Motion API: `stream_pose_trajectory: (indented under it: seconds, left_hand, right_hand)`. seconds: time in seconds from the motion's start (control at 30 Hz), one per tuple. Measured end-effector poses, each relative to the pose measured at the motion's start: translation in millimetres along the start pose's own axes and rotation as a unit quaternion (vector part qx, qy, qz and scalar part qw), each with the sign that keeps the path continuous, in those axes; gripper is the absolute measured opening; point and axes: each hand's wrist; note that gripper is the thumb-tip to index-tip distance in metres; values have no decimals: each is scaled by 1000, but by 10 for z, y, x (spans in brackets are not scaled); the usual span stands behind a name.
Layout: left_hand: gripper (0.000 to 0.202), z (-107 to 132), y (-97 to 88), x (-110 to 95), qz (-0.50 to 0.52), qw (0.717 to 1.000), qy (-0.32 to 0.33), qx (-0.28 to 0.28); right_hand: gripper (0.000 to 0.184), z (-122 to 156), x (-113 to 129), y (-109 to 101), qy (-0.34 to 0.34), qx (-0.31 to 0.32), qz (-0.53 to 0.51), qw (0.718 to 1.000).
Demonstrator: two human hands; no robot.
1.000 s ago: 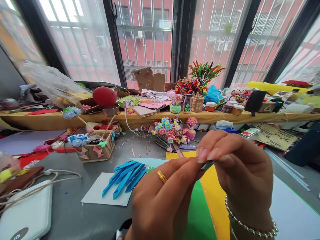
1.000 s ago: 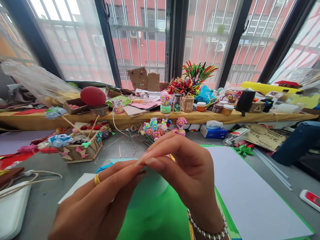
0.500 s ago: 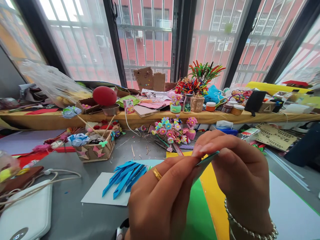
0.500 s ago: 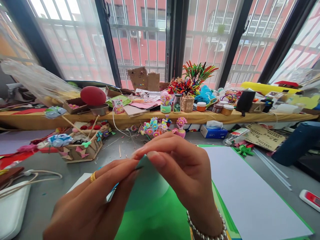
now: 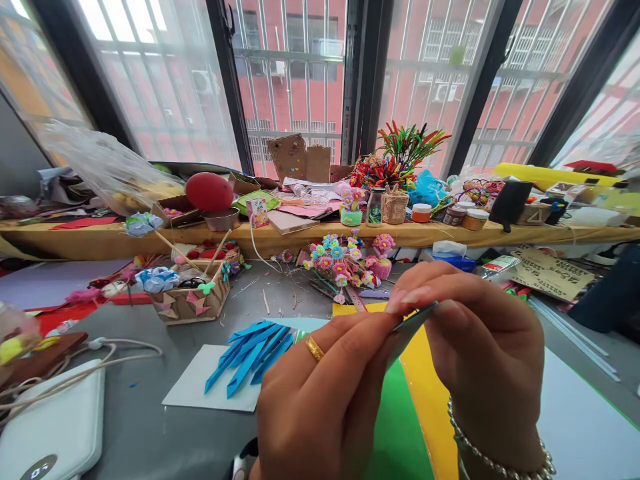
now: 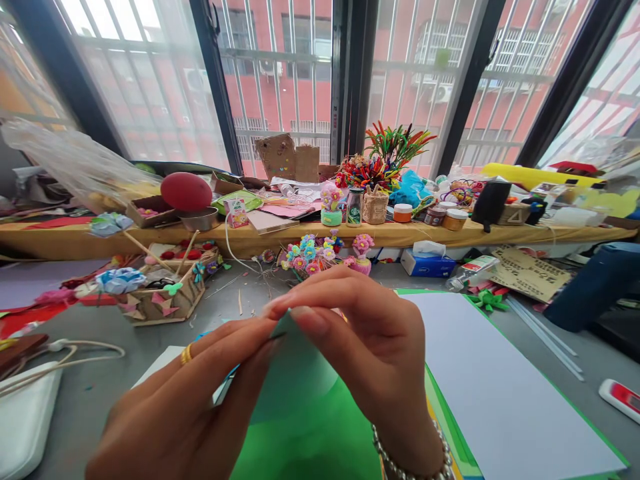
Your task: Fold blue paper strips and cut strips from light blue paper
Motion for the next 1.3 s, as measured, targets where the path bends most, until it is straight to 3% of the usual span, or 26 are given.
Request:
stream_pose_trajectory:
  seconds: [0.4,0.93,1.3]
  left_hand:
    - [18,-20,14,7,-7,1000,-4,2]
    - [17,-30,17,8,-11,1000,-1,2]
    - [19,-16,-4,14,-1,1000,4,11]
  right_hand:
    - [11,18,5,48,0,-19,-6,1000]
    - [5,48,10,98,-51,-50,45,996]
    - [9,70,20,101,-36,-79,85,993]
Point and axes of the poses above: each hand's wrist, its own z-axis away from the middle knuckle, its own y-axis out of the palm, x = y × z, and after that the axes turned 4 degrees about -z, right-handed
